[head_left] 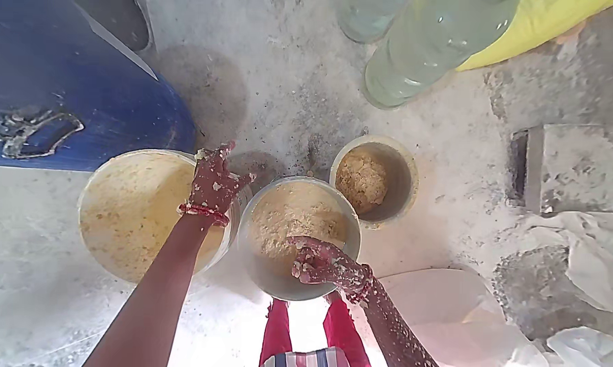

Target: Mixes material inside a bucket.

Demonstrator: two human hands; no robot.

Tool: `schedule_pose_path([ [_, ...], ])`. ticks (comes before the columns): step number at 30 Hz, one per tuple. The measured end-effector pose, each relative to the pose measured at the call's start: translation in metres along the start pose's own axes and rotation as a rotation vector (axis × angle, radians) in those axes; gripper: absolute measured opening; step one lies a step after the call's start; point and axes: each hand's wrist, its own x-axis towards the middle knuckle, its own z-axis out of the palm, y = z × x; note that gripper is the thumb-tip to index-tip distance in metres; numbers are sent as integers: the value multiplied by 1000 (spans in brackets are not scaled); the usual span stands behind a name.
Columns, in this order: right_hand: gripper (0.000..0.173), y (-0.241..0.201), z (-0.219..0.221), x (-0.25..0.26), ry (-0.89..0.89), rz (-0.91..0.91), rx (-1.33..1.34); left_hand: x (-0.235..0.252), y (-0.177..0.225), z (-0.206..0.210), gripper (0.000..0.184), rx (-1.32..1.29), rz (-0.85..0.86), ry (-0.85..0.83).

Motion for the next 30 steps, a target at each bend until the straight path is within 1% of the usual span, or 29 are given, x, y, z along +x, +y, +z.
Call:
schedule_pose_path([
  [3, 73, 5, -2, -2, -10, -52, 105, -26, 2, 8, 42, -125, 134, -30],
  [5, 77, 4, -3, -3, -36, -90, 144, -47, 2, 16, 34, -227, 184, -89],
  [9, 83, -6, 2, -6, -44, -135, 172, -79, -5, 36, 40, -330, 100, -308],
  [12, 89, -6, 1, -7, -57, -135, 223, -88, -12, 54, 42, -403, 55, -375],
  [14, 88, -7, 2, -7, -56, -131, 210, -93, -13, 63, 34, -474, 86, -360],
  [17, 84, -5, 2, -8, -57, -139, 182, -96, -12, 67, 17, -597, 160, -294],
  [20, 84, -4, 3, -10, -23, -136, 192, -92, -13, 60, 19, -616, 134, -255],
  [22, 85, -3, 4, -11, -21, -146, 240, -86, -9, 48, 22, -549, 124, -219],
  [23, 85, -2, 3, -11, -19, -154, 279, -81, -6, 41, 20, -493, 134, -187],
  [25, 86, 1, 3, -11, -19, -171, 315, -69, -3, 27, 18, -396, 192, -124],
  [27, 86, 3, 1, -12, -12, -179, 333, -58, 1, 10, 20, -334, 268, -66],
  [30, 90, 5, 1, -13, 36, -190, 379, -43, 14, -17, 24, -263, 394, 66],
])
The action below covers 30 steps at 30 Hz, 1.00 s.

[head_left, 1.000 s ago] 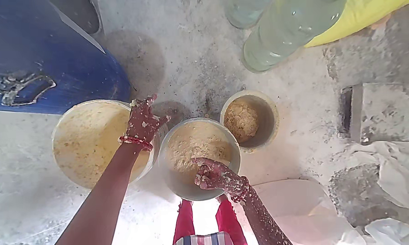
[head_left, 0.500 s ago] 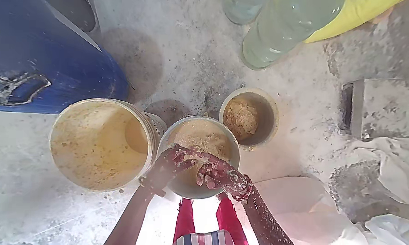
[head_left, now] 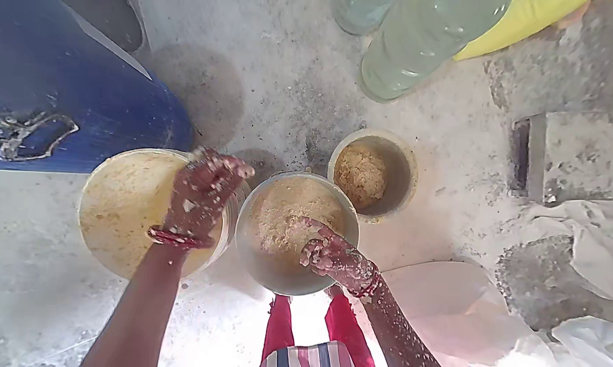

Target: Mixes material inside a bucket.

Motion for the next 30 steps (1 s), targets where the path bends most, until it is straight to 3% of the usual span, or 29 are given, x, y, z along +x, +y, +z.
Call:
schedule_pose_path([
  [4, 83, 3, -5, -2, 118, 2, 96, 33, 17, -28, 23, -6, 85, 259],
  [6, 69, 5, -7, -2, 184, -17, 170, 59, 16, -38, 32, 40, 39, 449],
  [8, 56, 7, -9, -3, 275, -36, 246, 90, -5, -47, 49, 247, -30, 529],
  [10, 46, 7, -10, -2, 360, -30, 246, 124, -54, -55, 65, 546, -41, 401],
  [12, 47, 10, -15, -2, 361, -43, 259, 152, -80, -58, 113, 759, -170, 184],
  [13, 46, 11, -17, -1, 357, -47, 274, 162, -83, -57, 128, 828, -239, 109],
  [14, 46, 13, -17, -1, 371, -50, 292, 166, -83, -57, 128, 879, -269, 60],
  [18, 46, 17, -18, -1, 398, -36, 295, 157, -82, -55, 75, 1052, -63, 65],
  [20, 46, 19, -16, -2, 412, -20, 257, 140, -56, -49, 52, 961, -61, 15],
  [23, 47, 22, -15, -3, 414, 10, 189, 103, -13, -32, 88, 680, -124, -63],
  [26, 41, 20, -9, -1, 500, 78, 15, 50, -11, 2, 87, 464, -99, 32],
  [28, 47, 20, -6, 5, 614, 152, -368, 14, -10, 40, 88, 253, -222, 59],
  [30, 58, 20, -6, 13, 644, 299, -913, -17, -12, 77, 78, 115, -376, -84],
])
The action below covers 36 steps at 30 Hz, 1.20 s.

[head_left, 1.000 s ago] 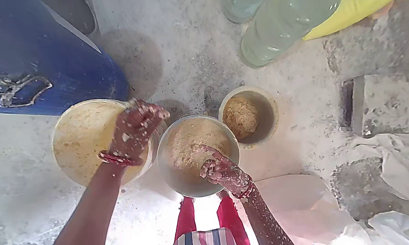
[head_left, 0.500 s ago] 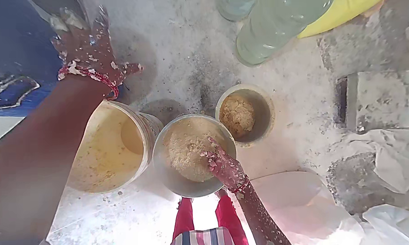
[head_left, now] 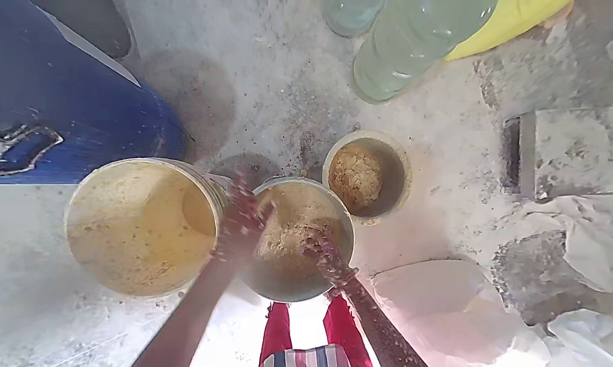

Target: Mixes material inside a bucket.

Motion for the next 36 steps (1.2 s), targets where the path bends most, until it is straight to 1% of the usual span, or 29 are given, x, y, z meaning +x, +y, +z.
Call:
schedule_pose_path([
  [1, 61, -4, 0, 5, -30, -25, -268, -8, -3, 17, 68, 43, -34, -126],
  [2, 60, -5, 1, 13, -49, -96, -479, -10, -4, 31, 63, 131, -51, -250],
  [3, 59, 1, 3, 26, -23, -204, -617, -7, -7, 43, 61, 225, -49, -333],
  [4, 57, 7, 4, 41, 5, -283, -686, -2, -14, 54, 60, 295, -51, -367],
  [5, 56, 16, 5, 56, 35, -330, -695, 6, -25, 62, 60, 337, -82, -378],
  [6, 56, 22, 4, 69, 42, -315, -667, 15, -37, 68, 62, 355, -142, -385],
  [7, 55, 15, 0, 82, 13, -233, -633, 24, -48, 73, 65, 353, -208, -389],
  [9, 59, 4, -8, 116, -41, -66, -656, 33, -70, 85, 71, 319, -338, -387],
  [10, 61, 12, -12, 126, -56, 5, -629, 33, -76, 91, 72, 295, -403, -393],
  [11, 59, 29, -15, 126, -51, 67, -595, 27, -84, 98, 70, 269, -454, -409],
  [13, 50, 58, -16, 109, -24, 113, -586, 7, -104, 110, 58, 238, -508, -481],
  [15, 47, 66, -8, 89, -15, 186, -546, -9, -113, 121, 48, 251, -568, -538],
  [16, 46, 61, -3, 76, 2, 234, -478, -18, -115, 127, 47, 161, -615, -505],
  [18, 43, 72, 15, 53, 144, 252, -215, -33, -102, 129, 46, -37, -681, -432],
  [19, 43, 75, 24, 42, 179, 269, -72, -37, -90, 124, 47, -50, -699, -469],
  [20, 44, 75, 32, 32, 182, 284, 30, -40, -76, 117, 48, -9, -705, -534],
  [22, 44, 61, 45, 11, 185, 303, 212, -51, -56, 109, 52, 92, -700, -647],
  [23, 44, 51, 49, 5, 162, 330, 227, -58, -44, 102, 53, 105, -691, -696],
  [25, 44, 33, 57, -8, 79, 395, 116, -75, -34, 101, 51, 110, -681, -753],
  [26, 45, 26, 61, -9, 44, 398, 67, -80, -30, 102, 50, 69, -681, -744],
  [28, 47, 24, 69, -22, 44, 336, 73, -86, -28, 106, 53, 100, -640, -701],
  [29, 48, 21, 69, -25, 24, 312, 22, -89, -27, 106, 54, 120, -611, -671],
  [30, 47, 18, 70, -19, -9, 300, -89, -91, -24, 103, 53, 117, -582, -639],
  [31, 48, 12, 70, -11, -38, 287, -182, -94, -23, 100, 52, 64, -549, -568],
  [32, 49, 5, 70, -5, -56, 269, -237, -99, -26, 101, 50, -29, -509, -443],
  [33, 50, 4, 72, 1, -48, 239, -262, -103, -31, 102, 48, -126, -463, -335],
  [34, 48, 14, 78, 6, 29, 176, -243, -107, -35, 101, 46, -195, -417, -285],
  [35, 46, 16, 80, 8, 70, 138, -202, -107, -38, 97, 46, -229, -400, -291],
  [36, 48, 13, 78, 6, 57, 133, -186, -106, -37, 91, 46, -251, -387, -303],
])
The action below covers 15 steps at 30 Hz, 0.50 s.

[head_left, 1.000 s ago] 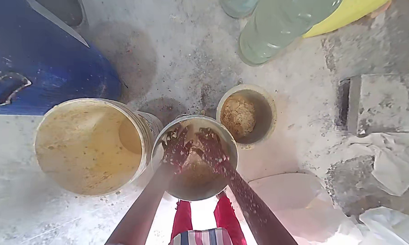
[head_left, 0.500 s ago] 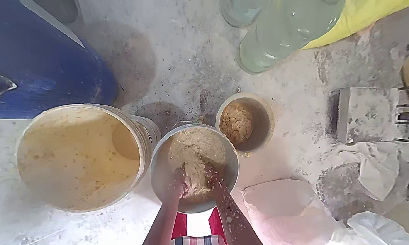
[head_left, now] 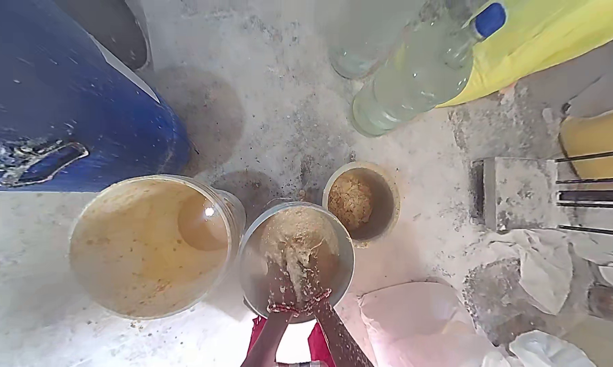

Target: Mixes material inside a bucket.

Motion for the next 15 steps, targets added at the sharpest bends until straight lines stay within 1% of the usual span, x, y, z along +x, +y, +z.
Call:
schedule_pose_path([
  [1, 51, -5, -5, -4, -14, -16, 9, 2, 5, -5, 49, -18, 19, 5],
  [3, 51, -11, -12, -11, -66, -20, -76, 6, 17, -16, 48, -19, 26, 10],
  [4, 49, -9, -13, -13, -82, -20, -101, 12, 24, -16, 46, -9, 58, 85],
  [5, 48, -9, -13, -14, -93, -10, -115, 22, 31, -13, 44, 3, 99, 209],
  [6, 48, -9, -13, -15, -120, 12, -143, 28, 35, -12, 42, 16, 125, 274],
  [7, 48, -13, -15, -17, -135, 24, -172, 28, 36, -13, 41, 33, 120, 264],
  [8, 48, -19, -17, -22, -148, 36, -205, 20, 34, -17, 42, 46, 67, 165],
  [9, 49, -28, -20, -26, -167, 51, -236, 10, 31, -24, 43, 57, -35, -7],
  [10, 49, -31, -20, -27, -173, 55, -275, 2, 32, -30, 43, 45, -129, -129],
  [11, 50, -32, -18, -26, -161, 62, -290, -1, 35, -33, 42, 34, -180, -187],
  [13, 50, -40, -19, -27, -129, 85, -268, -7, 43, -40, 37, -3, -226, -250],
  [14, 48, -39, -16, -24, -58, 66, -223, -12, 43, -42, 37, -57, -211, -250],
  [15, 46, -38, -13, -20, 22, 32, -186, -12, 38, -38, 37, -125, -170, -210],
])
